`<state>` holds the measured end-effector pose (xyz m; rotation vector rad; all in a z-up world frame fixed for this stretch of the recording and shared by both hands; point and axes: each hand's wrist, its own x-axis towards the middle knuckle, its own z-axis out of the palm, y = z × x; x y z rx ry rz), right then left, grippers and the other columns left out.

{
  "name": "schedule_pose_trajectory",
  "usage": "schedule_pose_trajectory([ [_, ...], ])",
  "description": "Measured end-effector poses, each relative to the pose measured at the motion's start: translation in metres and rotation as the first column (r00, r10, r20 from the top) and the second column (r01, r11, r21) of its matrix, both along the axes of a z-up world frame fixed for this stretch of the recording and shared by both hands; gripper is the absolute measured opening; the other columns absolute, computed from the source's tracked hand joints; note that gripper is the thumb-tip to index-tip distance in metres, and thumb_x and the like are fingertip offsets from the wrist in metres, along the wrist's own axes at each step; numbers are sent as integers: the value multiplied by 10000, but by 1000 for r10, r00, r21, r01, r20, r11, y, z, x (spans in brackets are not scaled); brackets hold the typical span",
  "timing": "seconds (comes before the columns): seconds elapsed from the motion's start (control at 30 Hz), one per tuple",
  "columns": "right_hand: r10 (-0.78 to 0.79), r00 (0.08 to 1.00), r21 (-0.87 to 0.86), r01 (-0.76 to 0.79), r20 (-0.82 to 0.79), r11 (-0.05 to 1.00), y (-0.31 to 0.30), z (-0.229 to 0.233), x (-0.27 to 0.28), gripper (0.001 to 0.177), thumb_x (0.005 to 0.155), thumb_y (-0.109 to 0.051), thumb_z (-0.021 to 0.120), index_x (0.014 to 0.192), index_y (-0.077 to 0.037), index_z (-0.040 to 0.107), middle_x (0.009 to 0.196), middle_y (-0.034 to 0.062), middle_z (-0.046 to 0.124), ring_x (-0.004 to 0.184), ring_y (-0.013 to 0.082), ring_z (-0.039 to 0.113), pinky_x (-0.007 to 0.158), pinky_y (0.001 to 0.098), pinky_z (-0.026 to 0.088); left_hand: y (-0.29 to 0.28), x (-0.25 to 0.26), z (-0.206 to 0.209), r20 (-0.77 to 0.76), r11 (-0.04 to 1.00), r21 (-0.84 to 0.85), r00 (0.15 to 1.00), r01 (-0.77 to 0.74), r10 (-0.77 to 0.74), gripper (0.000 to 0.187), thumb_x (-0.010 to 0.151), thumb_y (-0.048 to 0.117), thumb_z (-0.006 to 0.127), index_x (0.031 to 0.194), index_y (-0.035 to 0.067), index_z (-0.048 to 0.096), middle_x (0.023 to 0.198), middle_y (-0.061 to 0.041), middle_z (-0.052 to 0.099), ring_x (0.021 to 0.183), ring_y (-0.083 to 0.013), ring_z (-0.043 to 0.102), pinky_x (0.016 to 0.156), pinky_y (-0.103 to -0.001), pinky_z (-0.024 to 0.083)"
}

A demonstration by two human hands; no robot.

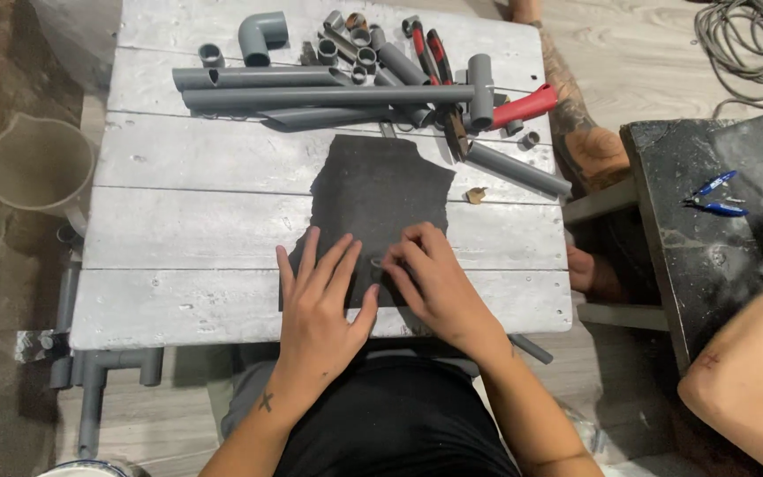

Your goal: Sanding a small plastic pipe fitting using a piece of sandpaper on a low wooden surface.

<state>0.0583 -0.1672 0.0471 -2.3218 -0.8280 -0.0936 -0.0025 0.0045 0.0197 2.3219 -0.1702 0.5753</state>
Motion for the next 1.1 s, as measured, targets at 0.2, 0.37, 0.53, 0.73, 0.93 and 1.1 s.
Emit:
schedule_pose_trajectory([
  [0.2, 155, 961, 371, -61, -229, 926, -17, 13, -17, 128, 1057, -174, 533, 1042, -80, 618, 1053, 73, 510, 978, 186, 529, 853, 291, 451, 3, -5, 29, 183, 935, -257, 963, 243, -199, 186, 908, 92, 779, 1081, 40, 735, 1067, -51, 792, 1111, -242, 750, 1274, -613, 111],
  [0.37, 192, 960, 491, -69, -204, 869, -13, 13, -28, 226, 1087, -283, 488, 1013, -99, 597, 994, 74, 499, 925, 185, 503, 817, 303, 420, 1, -8, 39, 287, 900, -310, 933, 305, -218, 71, 879, 28, 790, 939, 37, 753, 933, -45, 798, 977, -260, 786, 1251, -647, 217],
  [0.53, 203, 968, 586, -80, -147, 807, -12, 9, -35, 227, 1090, -272, 490, 981, -99, 588, 975, 88, 505, 923, 204, 510, 847, 326, 435, 1, -8, 43, 357, 893, -305, 909, 330, -214, 110, 854, 4, 813, 926, 35, 737, 932, -63, 797, 935, -270, 800, 1232, -660, 268],
  [0.73, 215, 966, 638, -76, -143, 767, -12, 9, -39, 192, 1080, -254, 525, 989, -102, 598, 996, 110, 540, 935, 213, 549, 862, 335, 474, 0, -8, 47, 396, 883, -298, 889, 363, -232, 131, 838, -14, 824, 927, 41, 745, 921, -47, 794, 932, -279, 800, 1219, -663, 301],
  [0.93, 177, 981, 677, -76, -81, 732, -14, 7, -41, 81, 1014, -144, 638, 1011, -63, 635, 994, 138, 567, 955, 234, 563, 875, 335, 467, -2, -12, 52, 389, 868, -342, 895, 359, -217, 109, 865, -1, 792, 923, 76, 739, 917, -34, 794, 897, -234, 793, 1223, -620, 322],
  [1.1, 210, 976, 725, -107, -53, 680, -11, 9, -40, 130, 1014, -202, 668, 1022, -74, 647, 1002, 139, 577, 961, 238, 569, 880, 347, 480, -5, -10, 53, 370, 852, -368, 899, 374, -235, 132, 849, 17, 816, 931, 78, 732, 940, -39, 793, 899, -224, 797, 1206, -592, 386],
])
